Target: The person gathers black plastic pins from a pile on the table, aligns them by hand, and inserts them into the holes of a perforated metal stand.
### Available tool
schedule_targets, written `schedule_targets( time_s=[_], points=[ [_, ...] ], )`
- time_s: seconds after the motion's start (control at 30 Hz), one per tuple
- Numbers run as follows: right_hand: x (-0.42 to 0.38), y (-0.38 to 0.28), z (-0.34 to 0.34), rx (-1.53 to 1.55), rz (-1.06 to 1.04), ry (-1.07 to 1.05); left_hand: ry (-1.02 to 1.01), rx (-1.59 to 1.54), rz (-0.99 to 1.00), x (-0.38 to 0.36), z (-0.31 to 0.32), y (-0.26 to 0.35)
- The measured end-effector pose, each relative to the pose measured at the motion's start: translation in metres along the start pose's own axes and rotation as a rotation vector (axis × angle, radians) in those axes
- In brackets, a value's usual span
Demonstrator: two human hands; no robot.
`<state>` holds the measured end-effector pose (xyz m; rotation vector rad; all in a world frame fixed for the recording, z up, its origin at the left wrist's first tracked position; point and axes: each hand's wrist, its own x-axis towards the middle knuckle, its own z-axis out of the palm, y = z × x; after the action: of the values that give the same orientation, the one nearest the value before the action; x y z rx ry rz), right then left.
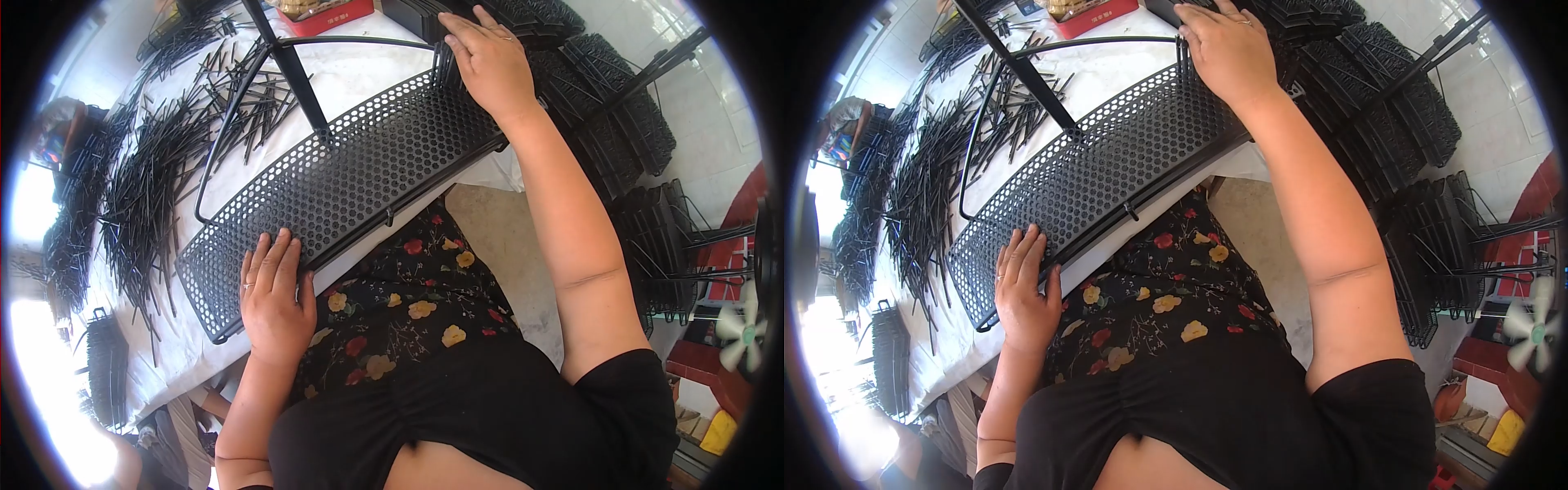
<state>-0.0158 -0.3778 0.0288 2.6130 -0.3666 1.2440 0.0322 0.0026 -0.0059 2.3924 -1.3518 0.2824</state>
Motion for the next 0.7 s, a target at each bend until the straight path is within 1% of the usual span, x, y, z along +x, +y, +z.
schedule_targets(
  time_s=[0.03,0.07,0.13,0.17,0.23,0.27,0.33,0.37,0.43,0.47,0.53,0.57,0.63,0.7],
  points=[
    [-0.001,0.003,0.005,-0.001,0.022,-0.050,0.002,0.000,0.001,0.000,0.001,0.000],
    [-0.004,0.006,0.009,0.001,0.022,-0.049,0.005,0.000,0.003,0.000,0.001,-0.001],
    [-0.002,0.001,0.004,0.246,0.138,-0.052,0.006,-0.001,0.003,0.000,0.001,-0.001],
    [-0.001,0.003,0.006,0.248,0.136,-0.052,0.006,-0.004,0.003,0.000,0.001,-0.001],
    [0.000,0.009,0.013,0.153,0.091,-0.025,0.009,-0.006,0.004,0.000,0.002,-0.002],
    [-0.001,0.012,0.016,0.153,0.092,-0.026,0.011,-0.009,0.011,0.000,0.002,-0.002],
    [-0.001,0.015,0.021,0.013,0.113,-0.168,0.010,-0.010,0.008,0.000,0.001,0.000],
    [-0.002,0.017,0.023,0.012,0.111,-0.167,0.009,-0.010,0.001,0.000,0.000,0.000],
    [-0.004,0.013,0.021,0.011,0.072,-0.086,0.010,-0.014,0.001,0.001,0.000,0.000],
    [-0.005,0.010,0.019,0.015,0.068,-0.088,0.009,-0.017,0.001,0.001,0.000,0.000],
    [-0.001,-0.008,0.012,0.189,-0.014,0.236,0.006,-0.028,0.016,0.001,-0.001,-0.001],
    [-0.003,-0.025,0.006,0.254,-0.010,0.269,-0.013,-0.022,-0.003,0.000,-0.001,0.000],
    [-0.010,-0.064,-0.005,0.391,-0.005,0.128,-0.043,-0.022,0.004,0.000,-0.005,0.000],
    [-0.019,-0.092,0.001,0.569,0.064,-0.066,-0.048,-0.039,-0.021,0.000,-0.010,0.000]
  ],
)
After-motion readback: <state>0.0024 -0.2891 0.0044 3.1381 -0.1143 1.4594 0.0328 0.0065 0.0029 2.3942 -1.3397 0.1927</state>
